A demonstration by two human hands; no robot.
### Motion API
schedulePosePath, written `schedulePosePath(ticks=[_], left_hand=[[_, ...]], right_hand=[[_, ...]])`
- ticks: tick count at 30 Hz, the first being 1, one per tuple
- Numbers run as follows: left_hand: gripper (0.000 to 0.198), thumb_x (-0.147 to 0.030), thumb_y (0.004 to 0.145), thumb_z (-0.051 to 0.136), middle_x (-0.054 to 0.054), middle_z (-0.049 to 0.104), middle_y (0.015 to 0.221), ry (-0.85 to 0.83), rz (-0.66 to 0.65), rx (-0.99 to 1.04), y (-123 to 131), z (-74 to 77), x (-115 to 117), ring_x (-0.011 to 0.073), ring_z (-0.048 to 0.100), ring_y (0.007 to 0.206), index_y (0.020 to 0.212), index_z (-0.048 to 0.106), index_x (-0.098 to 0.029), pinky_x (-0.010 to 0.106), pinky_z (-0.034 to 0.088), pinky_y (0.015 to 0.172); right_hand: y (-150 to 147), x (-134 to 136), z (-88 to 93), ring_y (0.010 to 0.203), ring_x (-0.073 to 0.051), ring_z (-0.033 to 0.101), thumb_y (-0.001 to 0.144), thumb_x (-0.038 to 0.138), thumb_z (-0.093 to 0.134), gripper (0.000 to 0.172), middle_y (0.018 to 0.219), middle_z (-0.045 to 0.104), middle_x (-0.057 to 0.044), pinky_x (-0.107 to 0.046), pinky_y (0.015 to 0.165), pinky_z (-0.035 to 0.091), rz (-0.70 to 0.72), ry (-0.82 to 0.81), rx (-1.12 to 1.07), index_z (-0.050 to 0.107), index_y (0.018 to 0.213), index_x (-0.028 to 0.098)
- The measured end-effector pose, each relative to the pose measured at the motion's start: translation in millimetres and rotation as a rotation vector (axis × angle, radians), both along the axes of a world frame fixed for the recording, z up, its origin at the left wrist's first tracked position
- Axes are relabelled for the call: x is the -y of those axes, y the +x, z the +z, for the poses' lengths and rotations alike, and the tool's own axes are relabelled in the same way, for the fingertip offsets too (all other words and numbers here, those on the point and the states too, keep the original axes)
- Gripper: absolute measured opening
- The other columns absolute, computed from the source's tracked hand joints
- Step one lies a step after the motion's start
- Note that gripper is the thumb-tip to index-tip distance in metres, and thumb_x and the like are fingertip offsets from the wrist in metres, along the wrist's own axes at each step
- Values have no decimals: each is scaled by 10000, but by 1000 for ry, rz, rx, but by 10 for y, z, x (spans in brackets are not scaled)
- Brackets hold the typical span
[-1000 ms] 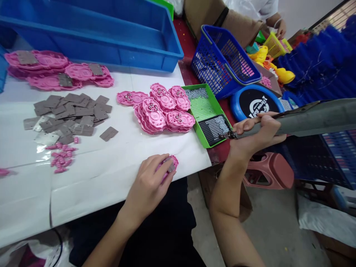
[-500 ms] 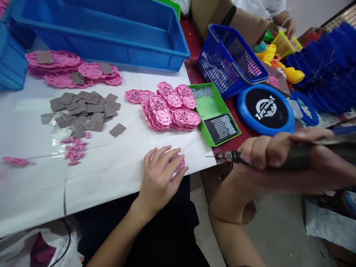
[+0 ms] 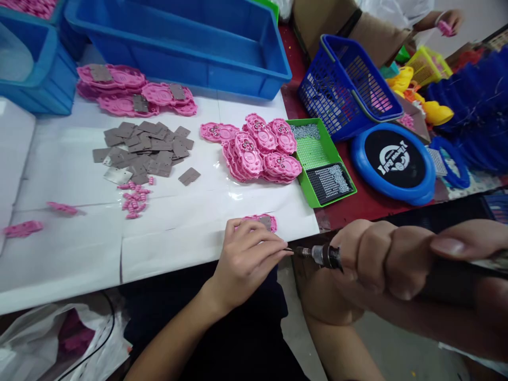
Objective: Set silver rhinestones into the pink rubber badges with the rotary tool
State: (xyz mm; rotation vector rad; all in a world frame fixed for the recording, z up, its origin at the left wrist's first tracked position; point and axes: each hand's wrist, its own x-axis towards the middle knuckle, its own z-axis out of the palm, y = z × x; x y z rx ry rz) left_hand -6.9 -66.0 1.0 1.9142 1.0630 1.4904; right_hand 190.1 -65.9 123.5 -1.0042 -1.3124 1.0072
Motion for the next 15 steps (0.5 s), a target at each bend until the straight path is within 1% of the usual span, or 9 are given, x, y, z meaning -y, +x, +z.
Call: schedulePosePath(ticks=[1,3,5,6,8,10,11,12,15], left_hand=[[44,-240,1004,741,-27,820,922,5,12,-19,-12,22,12,167,687,900,962,748,-229,390,455,887],[61,-236,1012,726,-26,821,920,18,45,-77,-28,61,33,171,682,890,954,745,-230,396,440,877],[89,-224,1024,701,-22,820,924,40,80,-135,-27,71,40,183,677,893,942,734,-226,409,418,887],[99,-229,1033,687,-18,821,934,48,96,-161,-20,58,37,192,678,905,944,729,-223,416,407,897],[106,-287,1054,660,7,826,1008,38,124,-229,2,-4,16,220,687,967,1007,723,-217,429,388,924],[199,-377,1066,634,54,816,1127,6,148,-315,27,-101,-18,258,688,1069,1131,711,-205,437,384,956],[261,-410,1066,625,80,803,1184,-12,155,-356,38,-153,-36,275,682,1118,1195,695,-194,438,388,969],[303,-421,1063,625,101,788,1227,-30,155,-390,47,-200,-51,285,674,1156,1242,678,-183,436,395,978],[300,-375,1051,648,113,771,1243,-67,138,-433,66,-291,-78,282,676,1166,1266,653,-166,428,416,977]], right_hand=[[-10,30,56,445,-181,559,949,447,693,178,610,605,30,-472,501,568,95,-34,60,680,1040,294],[-36,76,130,475,-184,585,999,465,632,182,648,624,36,-487,538,586,192,-48,143,671,1110,326],[-92,85,121,479,-194,589,995,443,634,180,632,612,29,-488,540,583,157,0,149,681,1111,313],[-136,68,81,478,-197,587,984,420,639,174,616,603,22,-475,525,574,132,30,134,692,1101,303],[-248,-12,-65,459,-189,563,952,380,650,163,582,581,15,-417,468,538,86,97,73,715,1075,296],[-371,-149,-264,413,-159,501,929,363,650,148,546,547,33,-347,419,489,21,178,-18,725,1044,307],[-427,-230,-366,401,-148,485,916,336,647,154,542,541,42,-335,422,490,15,186,-51,727,1043,300],[-475,-310,-461,373,-133,442,902,325,635,147,522,519,56,-312,406,468,-28,229,-106,727,1012,290],[-558,-502,-657,335,-107,371,853,287,634,96,487,480,84,-266,375,420,-112,216,-196,704,909,253]])
